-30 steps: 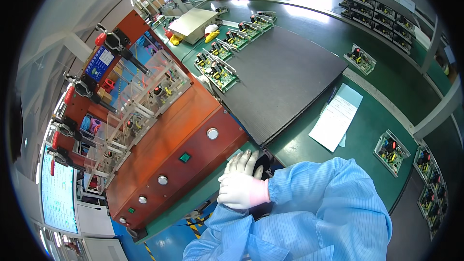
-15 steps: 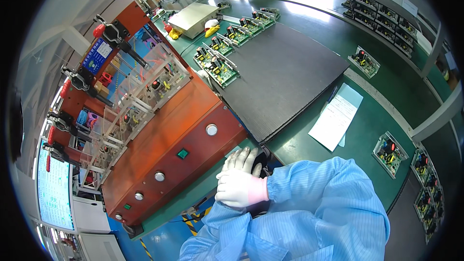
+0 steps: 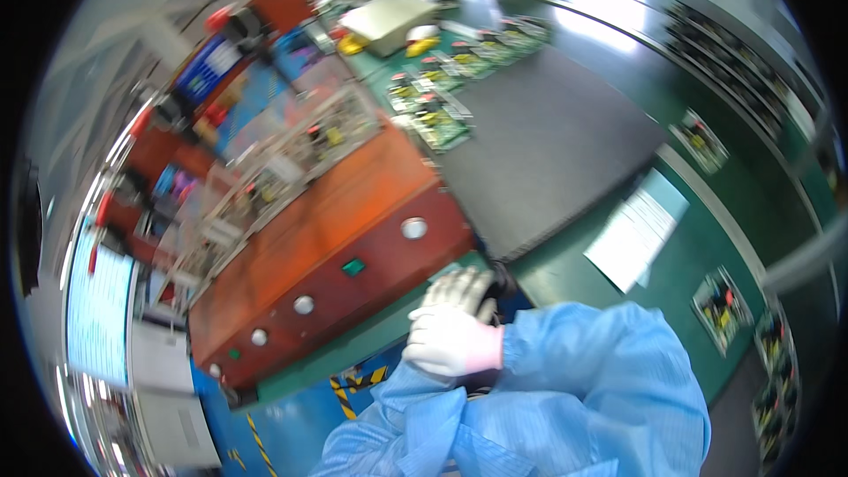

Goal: The person unloads tested circuit boards from a testing fixture onto a conveyor, loads new circuit boards into the fixture by hand, and presses buttons to operate the machine.

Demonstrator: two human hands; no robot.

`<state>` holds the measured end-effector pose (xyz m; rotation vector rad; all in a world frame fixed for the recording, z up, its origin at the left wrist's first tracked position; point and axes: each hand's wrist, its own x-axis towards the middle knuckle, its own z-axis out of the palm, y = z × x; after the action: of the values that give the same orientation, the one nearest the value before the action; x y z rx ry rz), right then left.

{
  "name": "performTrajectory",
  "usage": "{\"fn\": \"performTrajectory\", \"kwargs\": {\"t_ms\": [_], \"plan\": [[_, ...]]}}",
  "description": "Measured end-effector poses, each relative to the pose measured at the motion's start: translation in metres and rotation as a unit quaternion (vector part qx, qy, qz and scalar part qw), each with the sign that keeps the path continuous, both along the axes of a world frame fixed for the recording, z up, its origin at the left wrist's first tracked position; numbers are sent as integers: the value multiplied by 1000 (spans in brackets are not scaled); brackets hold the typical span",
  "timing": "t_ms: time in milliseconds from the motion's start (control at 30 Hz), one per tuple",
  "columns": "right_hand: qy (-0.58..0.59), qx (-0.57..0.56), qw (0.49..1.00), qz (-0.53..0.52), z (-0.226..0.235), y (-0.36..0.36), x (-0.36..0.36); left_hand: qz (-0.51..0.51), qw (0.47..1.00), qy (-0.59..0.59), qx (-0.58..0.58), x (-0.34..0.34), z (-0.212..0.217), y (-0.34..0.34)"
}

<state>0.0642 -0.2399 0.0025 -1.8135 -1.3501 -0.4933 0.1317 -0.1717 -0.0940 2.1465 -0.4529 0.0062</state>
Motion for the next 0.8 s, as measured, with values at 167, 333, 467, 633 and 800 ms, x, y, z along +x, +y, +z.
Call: {"fn": "performTrajectory", "kwargs": {"t_ms": [167,333,467,633,800], "plan": [[-6,-46,999,22,0,-15,4,184,979,-50,-75,-48,-24,-10],[-5,-92,996,17,13,-9,-3,271,945,-82,-164,-37,-28,-22],[3,-93,995,27,11,-9,1,254,934,-101,-231,-39,-38,-26],[1,-103,994,23,13,-12,0,237,915,-132,-299,-44,-42,-38],[0,-110,994,20,11,-13,0,208,893,-153,-368,-45,-48,-48]]}}
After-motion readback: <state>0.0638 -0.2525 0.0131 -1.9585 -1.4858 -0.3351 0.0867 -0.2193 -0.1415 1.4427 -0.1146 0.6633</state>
